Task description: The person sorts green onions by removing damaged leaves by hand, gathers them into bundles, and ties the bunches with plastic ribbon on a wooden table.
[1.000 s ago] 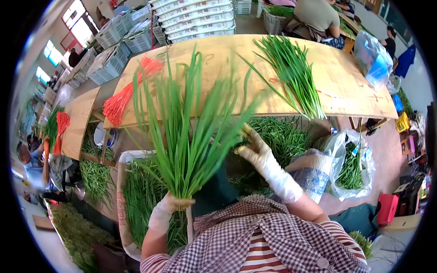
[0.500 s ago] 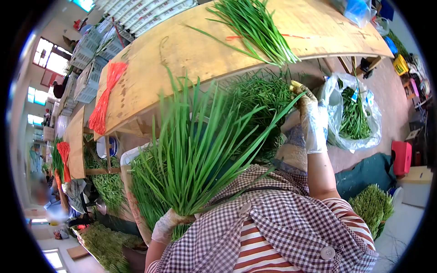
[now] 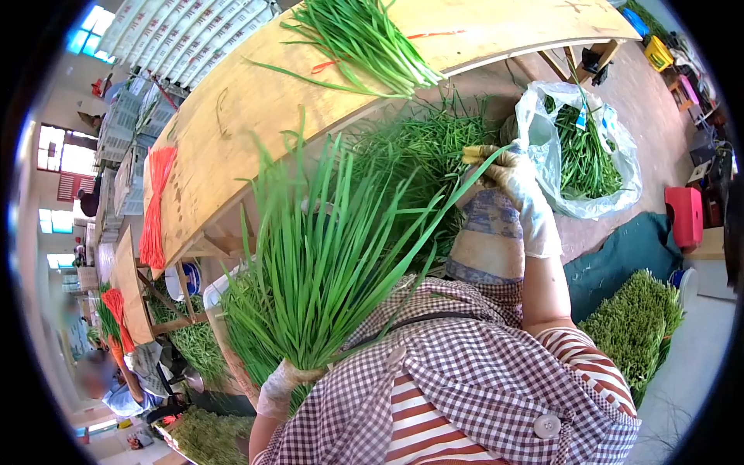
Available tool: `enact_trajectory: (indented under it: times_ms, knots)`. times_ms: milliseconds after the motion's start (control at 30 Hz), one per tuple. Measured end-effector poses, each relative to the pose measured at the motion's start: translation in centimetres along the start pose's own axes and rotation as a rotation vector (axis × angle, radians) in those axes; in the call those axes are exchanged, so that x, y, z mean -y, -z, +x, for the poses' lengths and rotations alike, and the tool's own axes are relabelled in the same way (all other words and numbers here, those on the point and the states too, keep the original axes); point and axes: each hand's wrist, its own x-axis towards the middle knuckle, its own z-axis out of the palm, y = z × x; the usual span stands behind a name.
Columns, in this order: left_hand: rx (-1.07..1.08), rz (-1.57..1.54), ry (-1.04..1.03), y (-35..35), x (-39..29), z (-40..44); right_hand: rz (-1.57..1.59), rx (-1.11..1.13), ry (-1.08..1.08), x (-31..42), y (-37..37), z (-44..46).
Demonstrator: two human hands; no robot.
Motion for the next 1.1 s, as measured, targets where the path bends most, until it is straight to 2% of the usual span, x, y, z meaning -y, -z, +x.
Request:
enact_trajectory:
  times_ms: [100,133,200,267,333,400,467,533,633,667,733,800,867,933,967,1000,1033,1067,1100]
  knots:
    - [0.008,0.002,-0.026,0.1,-0.1,0.0,-0.029,-0.209,0.199,-0.4,0.2,-0.3]
    - [0.014,0.004,-0.038,0.1,-0.1,0.0,-0.176,-0.371,0.277,-1.1,1.1,0.3]
    - [0.025,0.010,-0.076,0.2,0.0,0.1,-0.053,-0.556,0.522,2.4,0.6,-0.8]
    - [0.022,0.016,-0.080,0.3,-0.1,0.1,0.060,-0.582,0.514,6.8,-1.4,-2.9]
    - [-0.034,-0.007,0.011,-0.2,-0.9,-0.3,0.114,-0.377,0.623,10.1,-4.4,-4.8]
    - [-0.088,-0.027,0.092,-0.6,-1.9,-0.2,0.107,-0.167,0.394,11.6,-6.4,-6.0]
    - [-0.056,-0.012,0.056,-0.2,-1.1,0.0,0.070,-0.050,0.246,13.9,-8.6,-7.2]
    - [-0.051,-0.030,0.045,-0.5,-1.8,0.2,0.088,0.170,0.282,11.8,-10.3,-5.3]
    - [-0.030,0.030,0.194,-0.6,-3.3,0.3,-0.104,0.362,0.366,10.6,-13.6,-4.3]
    - [-0.022,0.038,0.199,-0.7,-3.9,0.4,-0.164,0.430,0.184,10.9,-14.6,-4.3]
    - [-0.007,0.054,0.206,-0.9,-4.6,0.6,-0.173,0.641,0.097,9.1,-16.7,-3.3]
    - [-0.036,0.030,0.151,-1.1,-4.4,0.9,-0.179,0.682,-0.069,7.9,-18.9,-3.4]
    - [-0.070,0.008,0.095,-1.1,-4.0,1.3,-0.147,0.803,-0.105,6.4,-20.1,-3.5]
    - [-0.067,0.096,-0.009,-0.3,-2.6,1.5,-0.175,0.745,-0.104,5.3,-20.3,-4.0]
    - [-0.054,0.199,-0.089,0.4,-1.6,1.4,-0.250,0.641,-0.114,5.0,-19.9,-4.0]
    - [-0.049,0.298,-0.169,1.2,-0.6,1.4,-0.359,0.482,-0.027,3.0,-19.7,-3.2]
    - [-0.065,0.315,-0.101,1.6,-1.4,1.0,-0.357,0.207,0.282,-3.5,-19.6,0.0]
    - [-0.174,0.246,0.077,1.4,-3.1,0.8,-0.163,0.143,0.106,0.0,-17.3,-0.4]
    - [-0.295,0.160,0.246,1.1,-4.8,0.5,0.076,0.103,0.040,-0.7,-15.6,1.2]
